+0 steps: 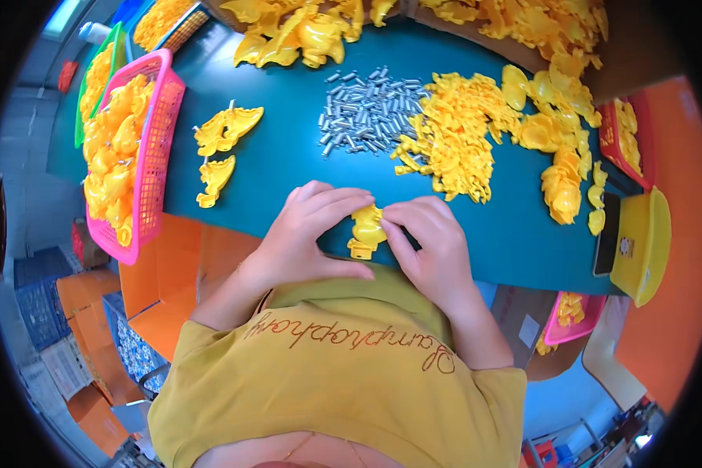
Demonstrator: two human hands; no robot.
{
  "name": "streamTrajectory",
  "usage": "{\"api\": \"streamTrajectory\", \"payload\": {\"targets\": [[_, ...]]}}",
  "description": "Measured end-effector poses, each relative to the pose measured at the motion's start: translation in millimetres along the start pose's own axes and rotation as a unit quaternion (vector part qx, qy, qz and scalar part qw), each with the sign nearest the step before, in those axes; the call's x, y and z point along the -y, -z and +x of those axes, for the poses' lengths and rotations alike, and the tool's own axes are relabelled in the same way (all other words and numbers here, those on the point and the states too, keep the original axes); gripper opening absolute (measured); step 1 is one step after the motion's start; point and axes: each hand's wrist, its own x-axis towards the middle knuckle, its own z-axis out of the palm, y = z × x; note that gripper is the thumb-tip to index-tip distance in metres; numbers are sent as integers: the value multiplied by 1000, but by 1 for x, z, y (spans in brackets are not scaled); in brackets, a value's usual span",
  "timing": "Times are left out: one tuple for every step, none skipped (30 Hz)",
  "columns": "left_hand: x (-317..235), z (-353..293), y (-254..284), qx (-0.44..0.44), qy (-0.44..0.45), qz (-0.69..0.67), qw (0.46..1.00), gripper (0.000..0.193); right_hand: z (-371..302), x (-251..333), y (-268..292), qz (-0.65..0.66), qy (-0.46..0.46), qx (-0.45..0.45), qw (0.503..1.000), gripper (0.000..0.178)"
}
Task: Assembling small yellow toy components by hand.
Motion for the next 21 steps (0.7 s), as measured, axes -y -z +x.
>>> {"api": "streamTrajectory", "payload": {"targets": [[-3,-1,1,4,-1,11,1000,74,2,0,0,12,-10,13,1000,12],[-2,-3,0,9,-7,3,1000,74,3,0,0,23,-20,25,999,11],[1,-5,-2,0,-4,18,1000,79,6,-1,1,30,-32,32,999,11],[3,-6,-3,-11,-1,33,999,85,6,-2,2,22,-39,29,999,11],[3,-5,-4,-12,8,36,999,84,6,-3,2,32,-53,22,998,11],[3,-5,-4,-11,6,31,999,84,7,-4,2,46,-65,16,997,11],[3,-4,-2,-4,10,31,999,84,8,-6,3,37,-60,12,997,10],[2,-4,-2,3,15,31,999,83,8,-6,4,35,-61,13,997,10],[1,-3,-2,3,15,29,999,83,8,-5,3,33,-53,15,998,10],[0,-2,-2,7,29,21,999,83,8,-5,3,31,-45,17,998,10],[-1,-2,-1,11,43,15,999,83,8,-4,1,31,-45,18,998,10],[-2,-1,0,11,43,13,999,83,9,-3,0,13,-38,14,999,10],[-3,0,1,18,54,13,998,80,9,-3,-1,-4,-30,9,1000,10],[-4,1,1,25,65,12,997,78,8,-4,-1,-5,-31,9,999,10],[-5,1,2,25,66,11,997,78,7,-4,-2,-14,-23,17,999,12],[-6,2,2,31,68,15,997,77,6,-4,-2,-23,-16,24,999,15],[-6,2,2,37,70,18,997,77,6,-3,0,-24,-17,24,999,15],[-5,1,1,36,72,18,997,77,7,0,4,-61,6,51,997,18],[-3,1,-1,25,65,14,997,79,7,3,8,-98,29,78,992,21],[-2,-1,-2,14,57,10,998,81,7,7,12,-98,30,78,992,21],[-1,0,-3,13,55,9,998,81,6,12,18,-119,26,109,986,23]]}}
